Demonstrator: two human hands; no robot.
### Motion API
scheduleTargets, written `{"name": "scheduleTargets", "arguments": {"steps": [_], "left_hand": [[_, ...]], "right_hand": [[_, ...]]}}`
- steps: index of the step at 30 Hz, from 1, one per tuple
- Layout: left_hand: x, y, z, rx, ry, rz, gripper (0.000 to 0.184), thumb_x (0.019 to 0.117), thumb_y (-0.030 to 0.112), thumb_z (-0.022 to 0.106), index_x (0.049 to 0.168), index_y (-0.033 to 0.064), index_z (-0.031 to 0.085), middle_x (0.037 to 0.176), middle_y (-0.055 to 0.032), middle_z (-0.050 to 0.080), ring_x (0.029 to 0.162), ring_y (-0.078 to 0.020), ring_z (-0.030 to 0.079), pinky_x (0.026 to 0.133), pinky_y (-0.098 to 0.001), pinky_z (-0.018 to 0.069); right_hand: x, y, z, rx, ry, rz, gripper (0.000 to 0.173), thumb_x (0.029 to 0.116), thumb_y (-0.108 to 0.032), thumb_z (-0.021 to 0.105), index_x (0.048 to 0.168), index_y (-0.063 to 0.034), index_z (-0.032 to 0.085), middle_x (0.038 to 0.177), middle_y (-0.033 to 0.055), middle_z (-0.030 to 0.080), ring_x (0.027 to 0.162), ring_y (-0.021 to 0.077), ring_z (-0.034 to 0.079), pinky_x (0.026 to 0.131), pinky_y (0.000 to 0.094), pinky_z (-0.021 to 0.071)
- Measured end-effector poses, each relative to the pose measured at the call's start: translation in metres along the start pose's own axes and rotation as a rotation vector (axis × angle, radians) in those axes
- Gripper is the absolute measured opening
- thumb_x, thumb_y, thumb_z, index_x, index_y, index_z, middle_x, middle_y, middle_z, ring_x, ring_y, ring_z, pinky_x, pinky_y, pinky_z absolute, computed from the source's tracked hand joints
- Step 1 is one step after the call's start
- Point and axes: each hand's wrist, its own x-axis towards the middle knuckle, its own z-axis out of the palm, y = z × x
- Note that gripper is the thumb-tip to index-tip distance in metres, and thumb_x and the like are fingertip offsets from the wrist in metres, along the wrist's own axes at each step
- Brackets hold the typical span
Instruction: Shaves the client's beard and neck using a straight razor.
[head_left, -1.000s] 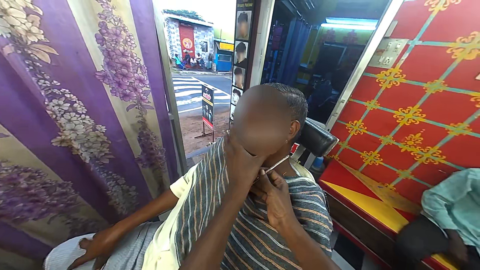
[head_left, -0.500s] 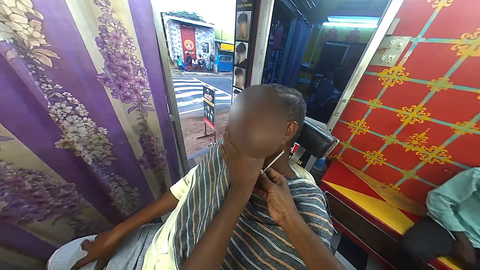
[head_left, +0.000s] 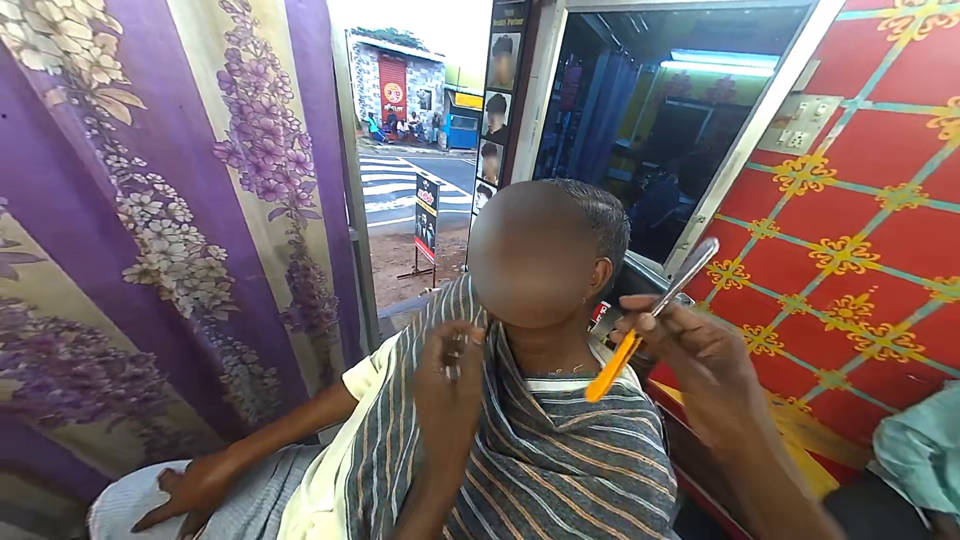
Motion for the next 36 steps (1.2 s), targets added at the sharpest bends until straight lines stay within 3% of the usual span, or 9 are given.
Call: {"name": "scheduleTargets", "arguments": {"steps": [2, 4, 6, 9, 11, 16, 18, 30, 36], "left_hand": [[-0.015, 0.000, 0.009, -0.016, -0.274, -0.034, 0.023, 0.0979, 0.029, 0.066, 0.105, 0.0082, 0.074, 0.093, 0.0000, 0.073, 0.075, -0.0091, 0.069, 0.067, -0.0291, 0.0599], [-0.018, 0.003, 0.020, 0.009, -0.429, -0.027, 0.027, 0.0975, 0.034, 0.067, 0.109, 0.0110, 0.075, 0.098, 0.0029, 0.074, 0.076, -0.0059, 0.068, 0.069, -0.0256, 0.0589], [-0.011, 0.008, 0.026, -0.023, -0.425, -0.124, 0.027, 0.0961, 0.035, 0.069, 0.111, 0.0119, 0.072, 0.097, 0.0037, 0.072, 0.076, -0.0061, 0.067, 0.070, -0.0250, 0.0580], [0.006, 0.012, 0.027, -0.269, -0.401, -0.397, 0.024, 0.0955, 0.019, 0.072, 0.116, 0.0070, 0.067, 0.098, -0.0043, 0.072, 0.082, -0.0164, 0.071, 0.076, -0.0325, 0.0607], [0.012, 0.014, 0.026, -0.392, -0.408, -0.495, 0.027, 0.0960, 0.017, 0.072, 0.121, 0.0073, 0.066, 0.104, -0.0071, 0.072, 0.087, -0.0196, 0.071, 0.079, -0.0341, 0.0604], [0.011, 0.008, 0.034, -0.414, -0.392, -0.510, 0.019, 0.0972, 0.014, 0.070, 0.113, 0.0056, 0.064, 0.102, -0.0081, 0.071, 0.084, -0.0189, 0.070, 0.076, -0.0332, 0.0593], [0.009, 0.005, 0.036, -0.405, -0.389, -0.497, 0.020, 0.0979, 0.014, 0.069, 0.115, 0.0061, 0.064, 0.103, -0.0076, 0.070, 0.084, -0.0182, 0.070, 0.075, -0.0320, 0.0590], [0.009, 0.000, 0.037, -0.393, -0.408, -0.462, 0.023, 0.0990, 0.016, 0.068, 0.120, 0.0099, 0.063, 0.107, -0.0067, 0.069, 0.085, -0.0182, 0.069, 0.076, -0.0328, 0.0587], [0.009, -0.001, 0.037, -0.378, -0.415, -0.461, 0.023, 0.0986, 0.016, 0.069, 0.119, 0.0081, 0.063, 0.104, -0.0067, 0.069, 0.084, -0.0175, 0.069, 0.077, -0.0328, 0.0593]], "right_hand": [[0.023, -0.017, -0.017, -0.362, -0.235, -0.155, 0.018, 0.0981, -0.018, 0.066, 0.113, -0.0164, 0.075, 0.091, -0.0036, 0.075, 0.076, 0.0095, 0.071, 0.067, 0.0255, 0.0631], [0.045, -0.026, -0.018, -0.789, -0.502, -0.196, 0.011, 0.0969, -0.031, 0.067, 0.101, -0.0261, 0.077, 0.079, -0.0128, 0.069, 0.065, 0.0029, 0.064, 0.059, 0.0271, 0.0562], [0.063, -0.032, -0.007, -1.120, -0.720, -0.163, 0.014, 0.0992, -0.034, 0.065, 0.095, -0.0259, 0.076, 0.075, -0.0074, 0.067, 0.067, 0.0118, 0.064, 0.062, 0.0401, 0.0529], [0.081, -0.028, 0.010, -1.325, -0.873, -0.154, 0.016, 0.0998, -0.033, 0.064, 0.095, -0.0231, 0.075, 0.079, -0.0011, 0.069, 0.075, 0.0197, 0.068, 0.067, 0.0465, 0.0547], [0.087, -0.027, 0.020, -1.384, -0.913, -0.152, 0.018, 0.1005, -0.035, 0.063, 0.098, -0.0238, 0.076, 0.082, -0.0007, 0.070, 0.079, 0.0205, 0.068, 0.070, 0.0467, 0.0550], [0.091, -0.031, 0.041, -1.463, -0.980, -0.104, 0.020, 0.0990, -0.035, 0.065, 0.090, -0.0202, 0.074, 0.080, 0.0011, 0.069, 0.079, 0.0229, 0.067, 0.070, 0.0477, 0.0534], [0.091, -0.033, 0.045, -1.516, -0.958, -0.094, 0.021, 0.0977, -0.034, 0.065, 0.085, -0.0198, 0.073, 0.077, 0.0015, 0.068, 0.077, 0.0237, 0.067, 0.066, 0.0481, 0.0518], [0.091, -0.043, 0.053, -1.617, -0.772, -0.046, 0.019, 0.0948, -0.037, 0.068, 0.086, -0.0211, 0.074, 0.080, 0.0027, 0.068, 0.080, 0.0256, 0.068, 0.065, 0.0482, 0.0527], [0.095, -0.046, 0.053, -1.599, -0.906, 0.017, 0.018, 0.0960, -0.037, 0.068, 0.088, -0.0234, 0.076, 0.078, 0.0005, 0.068, 0.078, 0.0228, 0.067, 0.067, 0.0485, 0.0515]]}}
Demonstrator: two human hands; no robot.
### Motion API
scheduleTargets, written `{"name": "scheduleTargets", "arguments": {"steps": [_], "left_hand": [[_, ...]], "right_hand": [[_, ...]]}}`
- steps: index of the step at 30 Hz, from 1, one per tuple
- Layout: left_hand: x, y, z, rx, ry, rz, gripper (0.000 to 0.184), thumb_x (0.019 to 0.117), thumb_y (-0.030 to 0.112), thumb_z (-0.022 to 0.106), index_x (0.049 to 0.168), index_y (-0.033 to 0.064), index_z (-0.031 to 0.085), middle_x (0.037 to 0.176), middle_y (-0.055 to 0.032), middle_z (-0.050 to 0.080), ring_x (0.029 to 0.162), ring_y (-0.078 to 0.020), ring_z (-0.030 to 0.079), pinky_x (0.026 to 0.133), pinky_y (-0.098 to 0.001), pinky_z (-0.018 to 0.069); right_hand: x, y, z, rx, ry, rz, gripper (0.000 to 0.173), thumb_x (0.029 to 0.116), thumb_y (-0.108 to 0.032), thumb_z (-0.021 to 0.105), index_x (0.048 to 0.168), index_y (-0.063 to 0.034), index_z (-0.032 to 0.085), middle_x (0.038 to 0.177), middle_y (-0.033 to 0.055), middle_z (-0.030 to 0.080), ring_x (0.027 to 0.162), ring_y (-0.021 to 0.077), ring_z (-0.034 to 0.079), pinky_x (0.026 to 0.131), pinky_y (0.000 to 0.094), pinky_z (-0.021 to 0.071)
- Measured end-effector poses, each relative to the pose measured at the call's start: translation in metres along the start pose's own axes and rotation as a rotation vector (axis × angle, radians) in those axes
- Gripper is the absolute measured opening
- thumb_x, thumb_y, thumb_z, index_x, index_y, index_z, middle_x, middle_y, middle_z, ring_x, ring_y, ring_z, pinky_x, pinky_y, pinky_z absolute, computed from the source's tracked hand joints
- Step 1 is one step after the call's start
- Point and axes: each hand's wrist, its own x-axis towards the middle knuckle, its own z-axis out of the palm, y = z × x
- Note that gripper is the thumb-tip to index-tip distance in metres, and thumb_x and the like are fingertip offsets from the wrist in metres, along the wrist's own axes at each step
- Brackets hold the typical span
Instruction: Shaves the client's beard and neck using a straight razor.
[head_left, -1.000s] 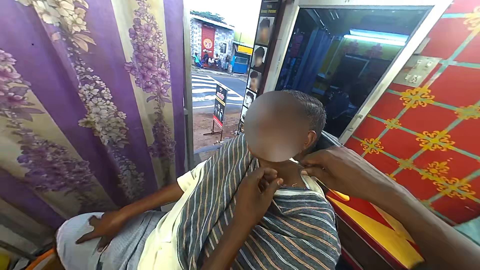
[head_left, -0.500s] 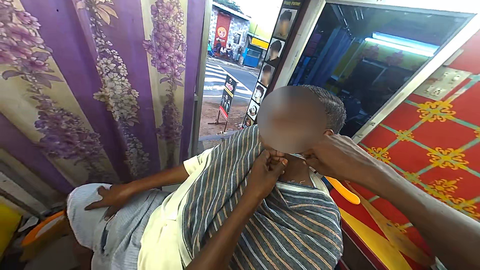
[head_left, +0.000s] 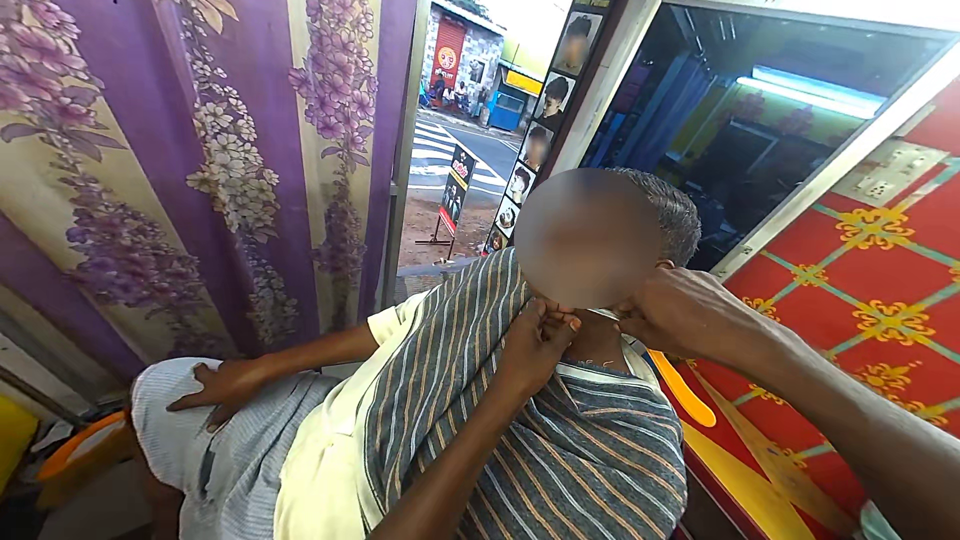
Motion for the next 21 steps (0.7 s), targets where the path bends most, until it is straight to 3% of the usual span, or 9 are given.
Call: {"name": "scheduleTargets", "arguments": {"steps": [5, 9, 13, 17, 19, 21], "left_hand": [[0.000, 0.001, -0.001, 0.010, -0.007, 0.003, 0.023, 0.0986, 0.015, 0.069, 0.120, 0.0089, 0.063, 0.104, -0.0060, 0.070, 0.085, -0.0166, 0.069, 0.077, -0.0318, 0.0585], [0.000, 0.003, 0.000, 0.017, -0.001, -0.005, 0.022, 0.0986, 0.016, 0.069, 0.118, 0.0077, 0.063, 0.104, -0.0062, 0.069, 0.084, -0.0157, 0.068, 0.076, -0.0305, 0.0583], [0.000, 0.003, -0.001, 0.045, -0.016, -0.023, 0.024, 0.0986, 0.017, 0.069, 0.120, 0.0079, 0.063, 0.103, -0.0058, 0.069, 0.084, -0.0151, 0.068, 0.077, -0.0310, 0.0580], [-0.005, 0.009, 0.001, -0.029, 0.003, -0.001, 0.021, 0.0961, 0.015, 0.070, 0.114, 0.0055, 0.066, 0.097, -0.0069, 0.071, 0.084, -0.0165, 0.070, 0.079, -0.0333, 0.0586], [-0.009, 0.021, 0.005, -0.153, -0.011, -0.007, 0.019, 0.0977, 0.013, 0.069, 0.113, 0.0040, 0.064, 0.097, -0.0095, 0.070, 0.082, -0.0180, 0.070, 0.077, -0.0320, 0.0591], [-0.009, 0.029, 0.009, -0.227, -0.046, -0.047, 0.024, 0.0999, 0.014, 0.066, 0.121, 0.0057, 0.061, 0.102, -0.0110, 0.069, 0.081, -0.0194, 0.070, 0.075, -0.0314, 0.0594]], "right_hand": [[0.001, 0.009, -0.008, 0.012, 0.087, 0.019, 0.021, 0.0956, -0.036, 0.069, 0.080, -0.0229, 0.073, 0.070, -0.0004, 0.065, 0.069, 0.0214, 0.065, 0.059, 0.0469, 0.0491], [0.004, 0.010, -0.010, 0.026, -0.022, -0.062, 0.020, 0.0947, -0.037, 0.069, 0.079, -0.0254, 0.074, 0.072, -0.0039, 0.066, 0.072, 0.0179, 0.064, 0.064, 0.0467, 0.0499], [0.003, 0.013, -0.019, 0.033, 0.036, -0.020, 0.021, 0.0959, -0.036, 0.070, 0.079, -0.0244, 0.074, 0.068, -0.0026, 0.066, 0.068, 0.0195, 0.064, 0.061, 0.0474, 0.0490], [-0.002, 0.021, -0.029, 0.292, -0.132, -0.308, 0.016, 0.0965, -0.033, 0.072, 0.086, -0.0227, 0.080, 0.067, -0.0052, 0.067, 0.061, 0.0115, 0.062, 0.061, 0.0416, 0.0528], [-0.004, 0.025, -0.037, 0.324, -0.098, -0.324, 0.017, 0.0985, -0.031, 0.070, 0.087, -0.0212, 0.078, 0.067, -0.0047, 0.065, 0.059, 0.0110, 0.059, 0.059, 0.0390, 0.0508], [0.002, 0.032, -0.042, 0.258, -0.030, -0.275, 0.021, 0.0990, -0.032, 0.068, 0.081, -0.0215, 0.074, 0.066, -0.0046, 0.064, 0.059, 0.0117, 0.059, 0.058, 0.0401, 0.0511]]}}
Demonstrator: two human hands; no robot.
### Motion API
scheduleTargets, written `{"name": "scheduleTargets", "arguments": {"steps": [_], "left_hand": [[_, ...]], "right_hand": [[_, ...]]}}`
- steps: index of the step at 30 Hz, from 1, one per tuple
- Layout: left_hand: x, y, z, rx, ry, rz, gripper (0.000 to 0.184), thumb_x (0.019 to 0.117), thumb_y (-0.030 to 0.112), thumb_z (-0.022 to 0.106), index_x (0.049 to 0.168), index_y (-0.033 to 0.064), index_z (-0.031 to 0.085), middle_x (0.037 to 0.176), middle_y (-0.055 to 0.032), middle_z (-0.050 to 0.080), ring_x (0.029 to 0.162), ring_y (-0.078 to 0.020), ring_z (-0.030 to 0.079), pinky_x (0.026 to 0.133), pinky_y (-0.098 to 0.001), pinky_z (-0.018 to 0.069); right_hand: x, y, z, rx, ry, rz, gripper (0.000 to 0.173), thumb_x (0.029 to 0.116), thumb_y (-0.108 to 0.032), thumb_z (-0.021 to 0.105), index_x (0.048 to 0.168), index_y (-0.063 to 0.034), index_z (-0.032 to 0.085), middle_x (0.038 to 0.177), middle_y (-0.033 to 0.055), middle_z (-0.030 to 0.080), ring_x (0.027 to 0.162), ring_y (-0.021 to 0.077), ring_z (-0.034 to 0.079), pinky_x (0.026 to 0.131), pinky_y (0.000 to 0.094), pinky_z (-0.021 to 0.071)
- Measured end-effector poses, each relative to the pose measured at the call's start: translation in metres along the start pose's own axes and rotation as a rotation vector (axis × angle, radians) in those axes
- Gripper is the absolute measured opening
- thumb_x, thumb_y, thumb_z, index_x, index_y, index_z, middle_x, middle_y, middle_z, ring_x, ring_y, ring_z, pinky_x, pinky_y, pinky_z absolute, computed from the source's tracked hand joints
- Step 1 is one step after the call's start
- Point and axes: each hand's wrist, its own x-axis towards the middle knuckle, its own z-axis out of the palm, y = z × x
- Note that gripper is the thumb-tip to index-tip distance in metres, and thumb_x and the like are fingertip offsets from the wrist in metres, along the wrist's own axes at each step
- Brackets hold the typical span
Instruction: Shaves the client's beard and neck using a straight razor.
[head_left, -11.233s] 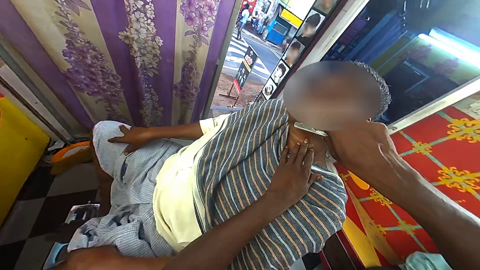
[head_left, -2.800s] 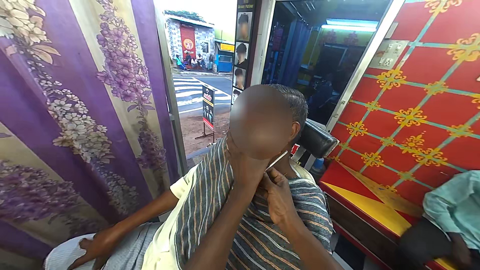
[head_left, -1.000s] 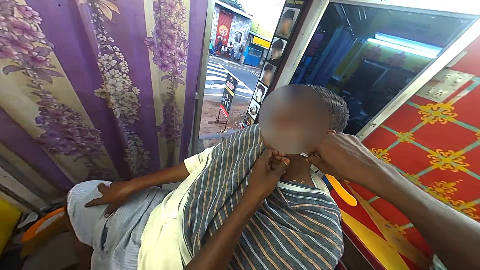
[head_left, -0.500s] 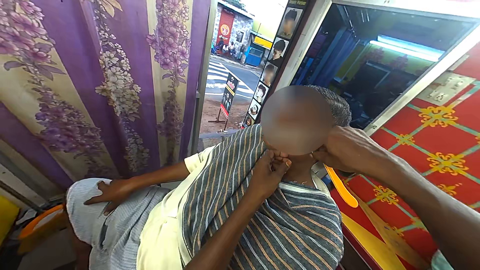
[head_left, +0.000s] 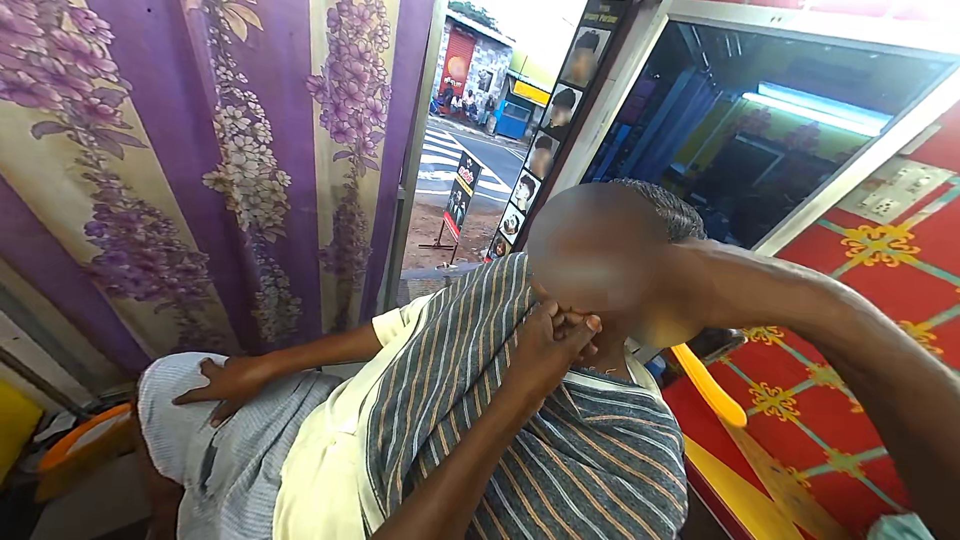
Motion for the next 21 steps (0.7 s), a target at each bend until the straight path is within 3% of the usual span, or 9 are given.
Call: {"name": "scheduleTargets", "arguments": {"steps": [2, 6, 10, 21], "left_hand": [[0.004, 0.002, 0.003, -0.020, -0.019, -0.044, 0.030, 0.1023, 0.017, 0.063, 0.130, 0.0073, 0.057, 0.107, -0.0111, 0.071, 0.081, -0.0196, 0.070, 0.074, -0.0309, 0.0592], [0.005, -0.002, 0.008, -0.021, 0.009, -0.066, 0.026, 0.1032, 0.017, 0.062, 0.126, 0.0054, 0.058, 0.106, -0.0115, 0.073, 0.084, -0.0207, 0.072, 0.075, -0.0316, 0.0595], [0.001, -0.007, 0.011, -0.027, 0.034, -0.067, 0.028, 0.1023, 0.014, 0.063, 0.130, 0.0076, 0.058, 0.108, -0.0100, 0.073, 0.087, -0.0203, 0.072, 0.076, -0.0311, 0.0596], [0.001, -0.010, 0.011, -0.030, 0.036, -0.043, 0.033, 0.1016, 0.014, 0.064, 0.133, 0.0086, 0.058, 0.109, -0.0096, 0.072, 0.087, -0.0201, 0.071, 0.075, -0.0311, 0.0585]], "right_hand": [[0.006, 0.001, -0.002, -0.088, -0.034, 0.085, 0.024, 0.0985, -0.035, 0.068, 0.079, -0.0226, 0.074, 0.067, -0.0049, 0.065, 0.062, 0.0130, 0.061, 0.062, 0.0432, 0.0515], [0.011, -0.015, 0.004, -0.204, -0.188, 0.213, 0.024, 0.0979, -0.035, 0.068, 0.080, -0.0201, 0.074, 0.070, -0.0011, 0.067, 0.068, 0.0187, 0.064, 0.066, 0.0482, 0.0504], [0.014, -0.017, 0.007, -0.269, -0.180, 0.231, 0.023, 0.0973, -0.038, 0.068, 0.083, -0.0204, 0.073, 0.076, 0.0001, 0.067, 0.075, 0.0214, 0.064, 0.068, 0.0495, 0.0495], [0.022, -0.022, -0.010, -0.296, -0.116, 0.306, 0.022, 0.0947, -0.039, 0.071, 0.083, -0.0208, 0.073, 0.077, 0.0015, 0.068, 0.076, 0.0237, 0.066, 0.069, 0.0524, 0.0511]]}}
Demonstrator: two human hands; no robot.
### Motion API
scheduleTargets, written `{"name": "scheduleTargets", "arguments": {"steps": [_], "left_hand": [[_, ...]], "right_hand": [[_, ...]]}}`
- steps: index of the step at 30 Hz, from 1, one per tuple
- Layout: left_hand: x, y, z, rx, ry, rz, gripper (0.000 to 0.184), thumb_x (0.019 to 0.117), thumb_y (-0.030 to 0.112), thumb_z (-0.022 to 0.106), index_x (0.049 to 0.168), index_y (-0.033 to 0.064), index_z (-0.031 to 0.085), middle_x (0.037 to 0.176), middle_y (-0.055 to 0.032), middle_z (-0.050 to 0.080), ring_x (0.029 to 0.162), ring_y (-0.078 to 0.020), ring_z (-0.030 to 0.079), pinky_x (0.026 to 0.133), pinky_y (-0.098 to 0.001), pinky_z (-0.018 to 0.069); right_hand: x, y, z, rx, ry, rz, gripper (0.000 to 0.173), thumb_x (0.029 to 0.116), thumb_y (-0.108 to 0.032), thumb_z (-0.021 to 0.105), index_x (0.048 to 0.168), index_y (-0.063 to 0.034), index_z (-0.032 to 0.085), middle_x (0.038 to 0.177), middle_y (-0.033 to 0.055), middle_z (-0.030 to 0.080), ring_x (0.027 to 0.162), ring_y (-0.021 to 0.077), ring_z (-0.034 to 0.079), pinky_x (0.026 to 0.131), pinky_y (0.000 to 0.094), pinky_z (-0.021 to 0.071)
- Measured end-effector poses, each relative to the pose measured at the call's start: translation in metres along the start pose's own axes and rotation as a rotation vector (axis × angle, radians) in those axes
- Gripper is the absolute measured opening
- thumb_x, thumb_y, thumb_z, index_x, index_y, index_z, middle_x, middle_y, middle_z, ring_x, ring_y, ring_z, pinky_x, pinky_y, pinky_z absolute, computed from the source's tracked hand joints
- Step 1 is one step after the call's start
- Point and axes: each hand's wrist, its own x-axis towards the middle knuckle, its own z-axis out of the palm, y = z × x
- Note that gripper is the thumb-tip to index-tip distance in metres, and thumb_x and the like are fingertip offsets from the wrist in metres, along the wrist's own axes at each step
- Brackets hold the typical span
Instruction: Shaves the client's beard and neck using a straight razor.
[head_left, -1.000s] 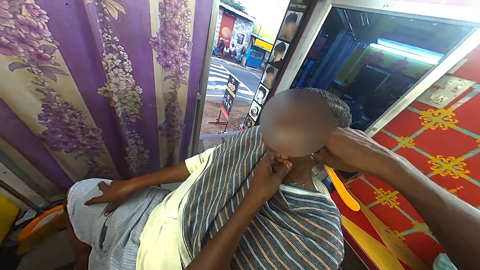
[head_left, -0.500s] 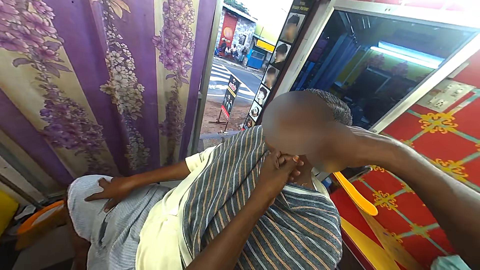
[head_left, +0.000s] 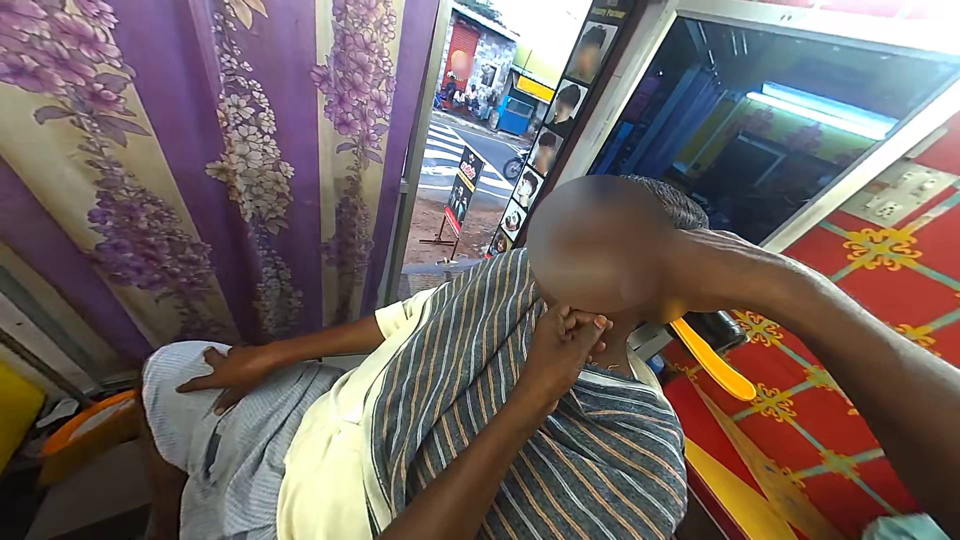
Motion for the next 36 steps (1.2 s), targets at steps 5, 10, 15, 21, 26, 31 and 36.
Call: {"name": "scheduleTargets", "arguments": {"steps": [5, 10, 15, 21, 26, 31, 36], "left_hand": [[0.001, 0.001, 0.000, 0.014, 0.002, -0.018, 0.033, 0.1013, 0.016, 0.065, 0.133, 0.0094, 0.059, 0.109, -0.0090, 0.072, 0.087, -0.0191, 0.071, 0.076, -0.0307, 0.0586], [0.002, 0.000, -0.001, 0.014, 0.002, -0.026, 0.031, 0.1010, 0.017, 0.066, 0.131, 0.0092, 0.061, 0.107, -0.0091, 0.072, 0.087, -0.0184, 0.071, 0.076, -0.0304, 0.0588], [0.001, 0.001, -0.001, 0.027, 0.004, -0.021, 0.031, 0.1011, 0.017, 0.066, 0.131, 0.0088, 0.060, 0.107, -0.0084, 0.072, 0.087, -0.0175, 0.071, 0.077, -0.0295, 0.0581], [0.001, 0.001, -0.001, 0.035, 0.004, -0.022, 0.032, 0.1012, 0.015, 0.065, 0.132, 0.0083, 0.059, 0.107, -0.0080, 0.072, 0.086, -0.0169, 0.070, 0.076, -0.0296, 0.0579], [-0.001, 0.008, -0.005, 0.109, 0.014, 0.039, 0.025, 0.1010, 0.016, 0.065, 0.124, 0.0070, 0.063, 0.108, -0.0078, 0.072, 0.088, -0.0170, 0.071, 0.079, -0.0312, 0.0585], [0.005, 0.009, -0.012, 0.291, -0.042, 0.054, 0.031, 0.0994, 0.021, 0.068, 0.126, 0.0066, 0.060, 0.108, -0.0066, 0.069, 0.087, -0.0149, 0.069, 0.080, -0.0325, 0.0587], [0.009, 0.007, -0.014, 0.322, -0.036, 0.012, 0.028, 0.0998, 0.021, 0.068, 0.122, 0.0058, 0.062, 0.106, -0.0071, 0.070, 0.089, -0.0157, 0.070, 0.080, -0.0328, 0.0588]], "right_hand": [[0.001, 0.001, -0.003, 0.008, 0.055, 0.041, 0.020, 0.0950, -0.038, 0.070, 0.085, -0.0209, 0.074, 0.076, 0.0014, 0.068, 0.075, 0.0236, 0.066, 0.071, 0.0525, 0.0520], [0.002, 0.002, -0.005, 0.072, -0.064, -0.023, 0.024, 0.0954, -0.038, 0.072, 0.082, -0.0175, 0.074, 0.069, 0.0008, 0.068, 0.065, 0.0197, 0.065, 0.068, 0.0500, 0.0537], [0.002, 0.001, -0.010, 0.100, -0.086, 0.004, 0.025, 0.0962, -0.036, 0.072, 0.082, -0.0155, 0.075, 0.066, 0.0018, 0.068, 0.059, 0.0177, 0.064, 0.065, 0.0458, 0.0549], [0.004, 0.002, -0.018, 0.129, -0.027, 0.014, 0.031, 0.0982, -0.032, 0.069, 0.074, -0.0129, 0.070, 0.063, 0.0028, 0.065, 0.056, 0.0185, 0.062, 0.062, 0.0450, 0.0530], [-0.013, 0.011, 0.000, 0.193, 0.147, -0.074, 0.023, 0.0970, -0.036, 0.071, 0.080, -0.0207, 0.073, 0.069, -0.0024, 0.065, 0.065, 0.0163, 0.062, 0.063, 0.0451, 0.0518], [-0.013, 0.007, 0.064, 0.267, 0.237, -0.074, 0.015, 0.0976, -0.034, 0.069, 0.088, -0.0242, 0.077, 0.079, -0.0025, 0.069, 0.074, 0.0182, 0.066, 0.068, 0.0482, 0.0537], [-0.003, 0.003, 0.084, 0.264, 0.161, -0.026, 0.019, 0.0990, -0.035, 0.066, 0.092, -0.0213, 0.077, 0.081, 0.0018, 0.070, 0.079, 0.0232, 0.067, 0.072, 0.0506, 0.0521]]}}
